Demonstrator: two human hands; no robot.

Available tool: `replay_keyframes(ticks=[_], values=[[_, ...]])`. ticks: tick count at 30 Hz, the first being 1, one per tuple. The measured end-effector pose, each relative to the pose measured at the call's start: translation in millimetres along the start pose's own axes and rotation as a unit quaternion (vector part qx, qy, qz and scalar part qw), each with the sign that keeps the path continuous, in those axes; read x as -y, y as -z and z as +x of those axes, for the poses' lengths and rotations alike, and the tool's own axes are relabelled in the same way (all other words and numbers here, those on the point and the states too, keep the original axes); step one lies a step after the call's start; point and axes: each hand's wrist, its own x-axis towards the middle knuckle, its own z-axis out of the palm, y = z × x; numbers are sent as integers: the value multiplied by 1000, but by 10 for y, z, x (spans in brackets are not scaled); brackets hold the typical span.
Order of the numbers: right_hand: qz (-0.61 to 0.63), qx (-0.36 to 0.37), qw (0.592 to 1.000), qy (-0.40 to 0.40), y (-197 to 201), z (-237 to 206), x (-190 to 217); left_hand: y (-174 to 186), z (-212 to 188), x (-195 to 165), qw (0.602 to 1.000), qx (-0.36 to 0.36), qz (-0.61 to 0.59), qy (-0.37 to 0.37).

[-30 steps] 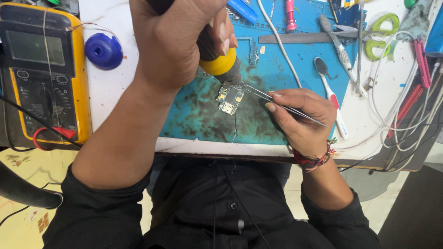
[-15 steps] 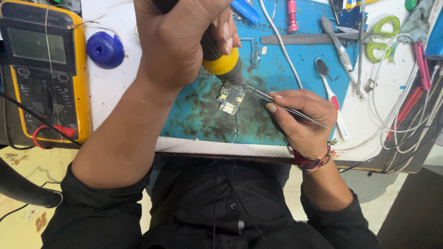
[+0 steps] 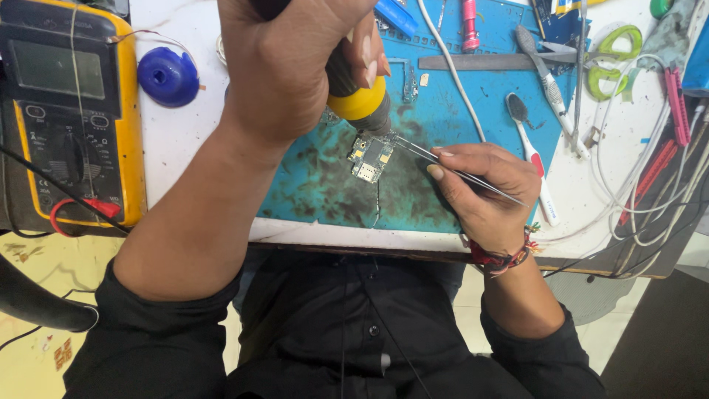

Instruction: The person uses a soldering iron and tweezers to work on a small circuit board, then switches to a hot air gun to heat the board while holding it with tweezers. The person continues alternating between soldering and heating to adjust components on the board.

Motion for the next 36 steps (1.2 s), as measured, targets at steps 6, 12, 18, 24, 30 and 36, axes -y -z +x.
replay_keyframes(ticks=[6, 12, 18, 24, 30, 36], values=[[4, 1, 1000, -1, -2, -9, -1, -3, 5, 1, 1000, 5, 4, -7], [-6, 1, 1000, 5, 3, 7, 0, 7, -6, 23, 1000, 5, 13, -11], [6, 3, 1000, -1, 9, 4, 6, 31, 4, 41, 999, 22, 26, -31], [12, 0, 1000, -9, 9, -17, 3, 18, -9, 44, 1000, 13, 17, -24], [2, 0, 1000, -4, 15, -13, 2, 12, -11, 44, 1000, 13, 11, -22], [-2, 1, 1000, 0, 18, -7, 4, 5, -14, 42, 1000, 10, 15, -21]])
